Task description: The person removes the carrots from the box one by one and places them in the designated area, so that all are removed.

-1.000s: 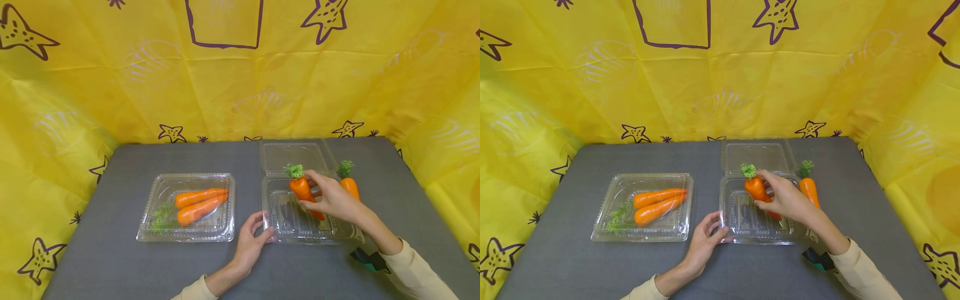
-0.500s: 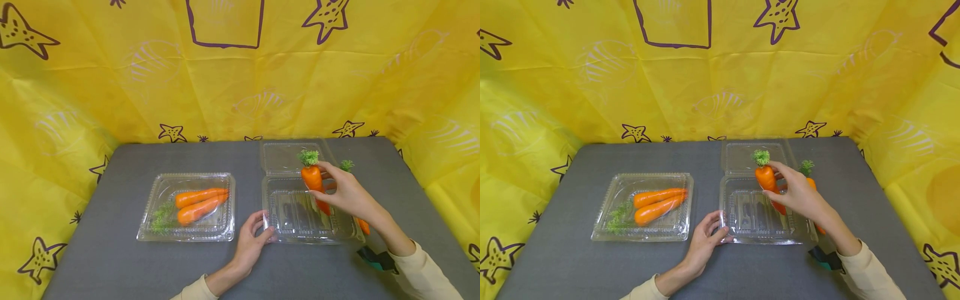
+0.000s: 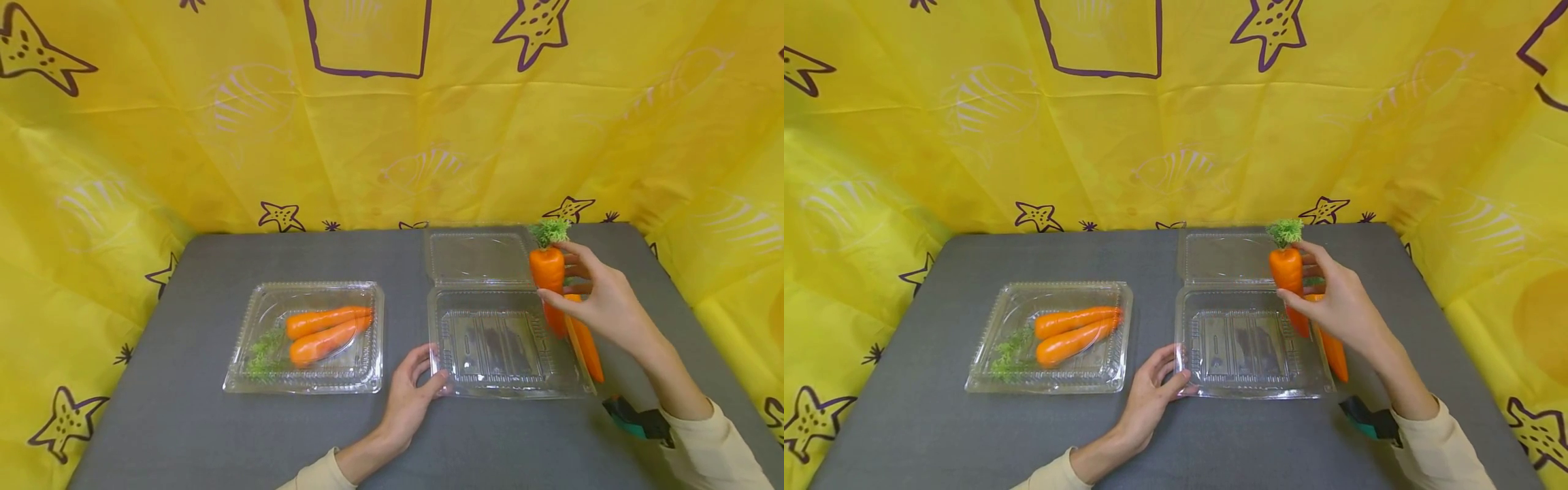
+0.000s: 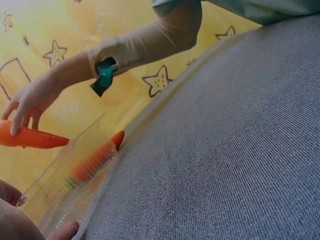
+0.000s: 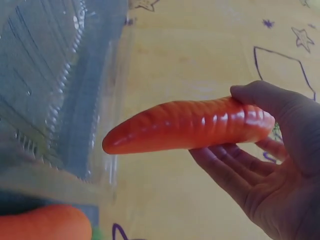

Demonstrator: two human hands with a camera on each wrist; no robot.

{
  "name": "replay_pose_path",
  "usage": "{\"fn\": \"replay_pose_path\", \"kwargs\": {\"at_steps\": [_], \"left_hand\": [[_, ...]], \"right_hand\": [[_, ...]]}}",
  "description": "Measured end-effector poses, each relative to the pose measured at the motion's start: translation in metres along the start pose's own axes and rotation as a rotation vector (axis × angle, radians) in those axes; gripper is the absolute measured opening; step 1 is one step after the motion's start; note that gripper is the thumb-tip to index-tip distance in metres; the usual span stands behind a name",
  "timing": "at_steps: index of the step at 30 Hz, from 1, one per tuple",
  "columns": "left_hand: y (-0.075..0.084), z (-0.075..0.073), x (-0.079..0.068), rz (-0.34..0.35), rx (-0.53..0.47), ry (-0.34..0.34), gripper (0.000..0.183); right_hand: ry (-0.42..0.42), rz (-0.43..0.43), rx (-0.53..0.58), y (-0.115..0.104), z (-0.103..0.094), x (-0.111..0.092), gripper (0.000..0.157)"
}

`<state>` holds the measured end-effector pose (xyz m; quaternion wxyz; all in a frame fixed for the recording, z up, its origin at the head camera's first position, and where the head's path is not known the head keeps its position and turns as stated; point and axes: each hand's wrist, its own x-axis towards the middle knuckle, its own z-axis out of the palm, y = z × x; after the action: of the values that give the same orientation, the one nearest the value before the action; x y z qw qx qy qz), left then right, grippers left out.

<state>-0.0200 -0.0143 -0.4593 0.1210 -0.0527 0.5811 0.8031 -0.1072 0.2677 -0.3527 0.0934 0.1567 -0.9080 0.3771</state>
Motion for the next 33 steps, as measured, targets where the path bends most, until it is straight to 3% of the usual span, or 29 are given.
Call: {"fn": "replay_pose_path", "kwargs": {"at_steps": [15,25,33], "left_hand": [[-0.001,0.001,0.0,0.005,0.025,0.005,0.049],[0.0,0.001,0.0,-0.001,0.032,0.015,0.05],[-0.001,0.001,0.0,-0.005,0.024,0.022,0.05]], "right_hand": [[0.109,0.156,-0.028,0.025,-0.029,-0.015,0.08],[0.114,0.235,-0.033,0.046,-0.04,-0.024,0.077],[0.065,0.293,-0.073,0.067,-0.045,-0.03,0.074]]}}
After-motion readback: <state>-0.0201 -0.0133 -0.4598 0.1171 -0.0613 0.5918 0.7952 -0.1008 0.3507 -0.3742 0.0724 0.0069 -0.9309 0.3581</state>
